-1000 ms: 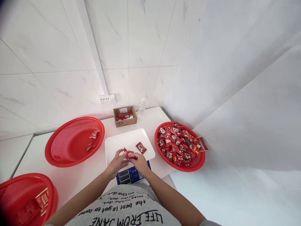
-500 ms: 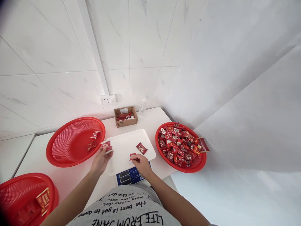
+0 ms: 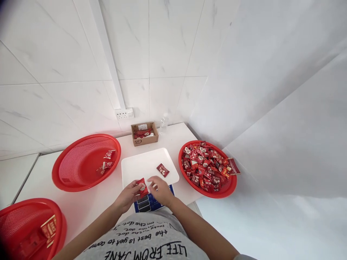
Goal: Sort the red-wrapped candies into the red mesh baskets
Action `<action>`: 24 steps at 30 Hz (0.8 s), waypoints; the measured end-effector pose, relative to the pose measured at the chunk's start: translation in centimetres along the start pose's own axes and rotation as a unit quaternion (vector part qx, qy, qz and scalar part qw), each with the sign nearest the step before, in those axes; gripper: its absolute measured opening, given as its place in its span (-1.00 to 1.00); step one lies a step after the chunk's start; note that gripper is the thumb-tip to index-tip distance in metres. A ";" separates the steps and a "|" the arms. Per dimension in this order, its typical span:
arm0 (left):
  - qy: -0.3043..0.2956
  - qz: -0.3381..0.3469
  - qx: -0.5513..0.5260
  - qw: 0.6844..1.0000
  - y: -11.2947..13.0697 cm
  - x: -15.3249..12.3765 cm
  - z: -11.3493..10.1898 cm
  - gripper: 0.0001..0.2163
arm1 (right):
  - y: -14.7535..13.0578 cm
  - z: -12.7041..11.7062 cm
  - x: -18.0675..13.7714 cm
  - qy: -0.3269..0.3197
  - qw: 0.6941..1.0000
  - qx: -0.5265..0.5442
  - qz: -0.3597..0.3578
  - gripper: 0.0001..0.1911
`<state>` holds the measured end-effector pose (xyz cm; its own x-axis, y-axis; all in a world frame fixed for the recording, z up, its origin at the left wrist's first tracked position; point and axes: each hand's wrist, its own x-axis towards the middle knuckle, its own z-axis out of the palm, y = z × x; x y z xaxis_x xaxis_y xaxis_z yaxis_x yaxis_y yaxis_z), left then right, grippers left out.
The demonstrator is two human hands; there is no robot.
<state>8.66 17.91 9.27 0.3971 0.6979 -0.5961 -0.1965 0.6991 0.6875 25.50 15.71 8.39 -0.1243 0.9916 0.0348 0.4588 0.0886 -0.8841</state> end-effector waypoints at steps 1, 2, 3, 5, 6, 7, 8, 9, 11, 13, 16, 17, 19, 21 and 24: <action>0.014 -0.008 0.000 1.000 0.0 0.0 -0.3 -0.72 | 0.8 -0.5 0.4 0.041 0.998 -0.053 0.020 -0.68; 0.024 -0.016 -0.001 1.000 0.0 0.0 -0.6 -0.72 | 1.7 -1.1 0.8 0.071 0.990 -0.116 0.035 -0.66; 0.032 -0.023 -0.003 0.999 0.0 -0.1 -0.8 -0.73 | 2.4 -1.6 1.2 0.087 0.979 -0.174 0.053 -0.63; 0.038 -0.029 -0.009 0.999 0.0 -0.3 -1.1 -0.74 | 3.6 -2.5 1.9 0.082 0.959 -0.254 0.093 -0.55; 0.040 -0.031 -0.010 0.999 0.0 -0.4 -1.1 -0.75 | 4.1 -2.8 2.2 0.074 0.951 -0.279 0.109 -0.51; 0.040 -0.032 -0.010 0.999 0.1 -0.6 -1.0 -0.76 | 4.3 -3.0 2.4 0.066 0.946 -0.294 0.121 -0.50; 0.040 -0.034 -0.007 0.999 0.1 -0.7 -0.8 -0.76 | 4.5 -3.0 2.6 0.062 0.943 -0.302 0.128 -0.50; 0.039 -0.035 -0.002 0.999 0.2 -0.8 -0.7 -0.76 | 4.6 -3.0 2.6 0.062 0.942 -0.303 0.131 -0.52; 0.037 -0.035 0.007 0.999 0.3 -1.0 -0.4 -0.75 | 4.5 -2.5 2.5 0.064 0.949 -0.278 0.136 -0.56; 0.040 -0.035 0.013 0.998 0.4 -1.1 -0.2 -0.77 | 4.1 -2.0 2.3 0.056 0.966 -0.212 0.140 -0.58; 0.035 -0.040 0.018 0.998 0.3 -1.0 -0.2 -0.75 | 2.9 -1.0 1.8 0.030 0.989 -0.062 0.130 -0.59; 0.030 -0.043 0.021 0.998 0.2 -1.0 -0.2 -0.73 | 2.3 -0.7 1.5 0.016 0.992 -0.004 0.123 -0.61; 0.011 -0.048 0.029 0.998 -0.1 -1.0 -0.2 -0.68 | 1.0 -0.2 1.0 -0.026 0.989 0.098 0.106 -0.62; -0.010 -0.039 0.034 0.999 -0.3 -1.0 -0.1 -0.65 | -0.3 0.2 0.4 -0.074 0.982 0.148 0.087 -0.63; -0.027 -0.014 0.033 0.999 -0.6 -1.1 0.0 -0.67 | -1.4 0.5 -0.2 -0.104 0.982 0.135 0.077 -0.64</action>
<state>8.33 16.72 9.46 0.4499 0.6671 -0.5938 -0.1261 0.7057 0.6972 24.40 15.30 9.38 -0.2613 0.9484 -0.1796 0.2390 -0.1167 -0.9640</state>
